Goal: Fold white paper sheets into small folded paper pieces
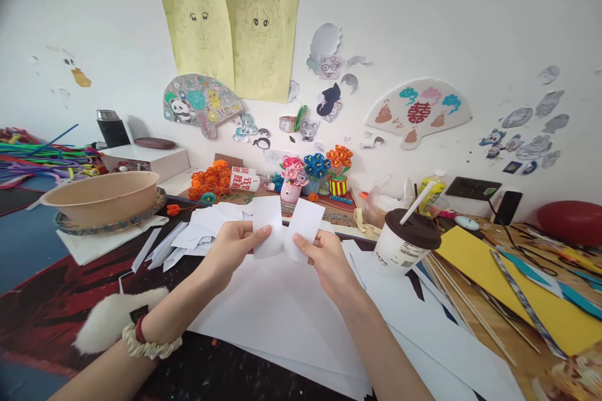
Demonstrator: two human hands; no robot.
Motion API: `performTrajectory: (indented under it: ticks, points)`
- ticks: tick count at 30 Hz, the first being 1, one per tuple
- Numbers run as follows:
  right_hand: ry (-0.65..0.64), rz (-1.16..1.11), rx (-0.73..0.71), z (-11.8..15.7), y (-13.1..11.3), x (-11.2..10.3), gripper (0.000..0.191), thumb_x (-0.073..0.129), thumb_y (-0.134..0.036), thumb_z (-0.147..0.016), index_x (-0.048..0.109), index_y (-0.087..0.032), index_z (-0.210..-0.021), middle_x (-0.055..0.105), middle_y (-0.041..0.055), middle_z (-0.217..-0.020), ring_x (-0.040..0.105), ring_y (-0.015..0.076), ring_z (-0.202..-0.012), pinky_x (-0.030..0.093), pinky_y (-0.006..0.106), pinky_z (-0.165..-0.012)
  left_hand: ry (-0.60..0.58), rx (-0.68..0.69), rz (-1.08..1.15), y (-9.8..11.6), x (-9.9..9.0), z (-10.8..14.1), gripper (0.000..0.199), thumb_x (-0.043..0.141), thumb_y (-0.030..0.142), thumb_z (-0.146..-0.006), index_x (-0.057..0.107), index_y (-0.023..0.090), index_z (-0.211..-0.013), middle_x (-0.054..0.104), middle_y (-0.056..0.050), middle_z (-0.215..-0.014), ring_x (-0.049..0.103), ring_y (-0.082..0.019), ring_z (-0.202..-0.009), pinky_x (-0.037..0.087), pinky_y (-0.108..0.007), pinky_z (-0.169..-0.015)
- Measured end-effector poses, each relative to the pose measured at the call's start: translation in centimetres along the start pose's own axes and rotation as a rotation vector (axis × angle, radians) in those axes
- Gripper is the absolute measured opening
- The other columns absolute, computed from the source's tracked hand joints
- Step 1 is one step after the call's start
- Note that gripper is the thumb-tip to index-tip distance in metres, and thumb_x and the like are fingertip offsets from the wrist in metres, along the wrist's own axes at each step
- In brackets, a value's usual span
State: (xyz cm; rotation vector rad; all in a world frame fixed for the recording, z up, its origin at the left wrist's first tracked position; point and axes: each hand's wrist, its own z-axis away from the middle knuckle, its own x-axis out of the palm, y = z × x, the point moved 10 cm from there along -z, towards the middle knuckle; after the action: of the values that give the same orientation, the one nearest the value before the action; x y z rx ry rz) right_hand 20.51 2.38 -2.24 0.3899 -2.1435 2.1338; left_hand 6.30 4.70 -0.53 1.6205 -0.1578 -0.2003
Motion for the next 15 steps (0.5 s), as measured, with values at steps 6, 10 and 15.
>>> performTrajectory:
  ticks: [6,10,15]
  points:
    - [-0.049,-0.004,0.015,0.14,-0.12,0.42,0.046,0.073,-0.046,-0.068,0.068,-0.015,-0.102,0.071,0.0122,-0.099,0.066,0.0254,-0.087,0.050,0.037,-0.077,-0.004,-0.006,0.030,0.08,-0.15,-0.12,0.038,0.066,0.050,-0.066,0.057,0.013,-0.060,0.059,-0.002,-0.056,0.049,-0.011,-0.050,0.035,-0.023,-0.049]
    - [-0.083,0.107,0.052,0.21,0.18,0.79,0.043,0.074,-0.043,-0.068,0.070,-0.013,-0.098,0.070,0.0124,-0.100,0.066,0.0253,-0.091,0.050,0.038,-0.084,0.001,0.009,-0.006,0.33,-0.21,-0.17,0.038,0.064,0.050,-0.068,0.062,0.011,-0.067,0.063,-0.005,-0.062,0.052,-0.013,-0.052,0.035,-0.022,-0.047]
    - [-0.012,0.195,0.016,0.05,-0.13,0.01,0.040,0.070,-0.046,-0.071,0.071,-0.012,-0.093,0.072,0.0124,-0.089,0.068,0.0242,-0.084,0.052,0.036,-0.079,-0.042,0.012,-0.073,0.36,0.35,-0.02,0.034,0.066,0.044,-0.069,0.064,0.011,-0.063,0.065,-0.007,-0.059,0.056,-0.014,-0.054,0.041,-0.024,-0.050]
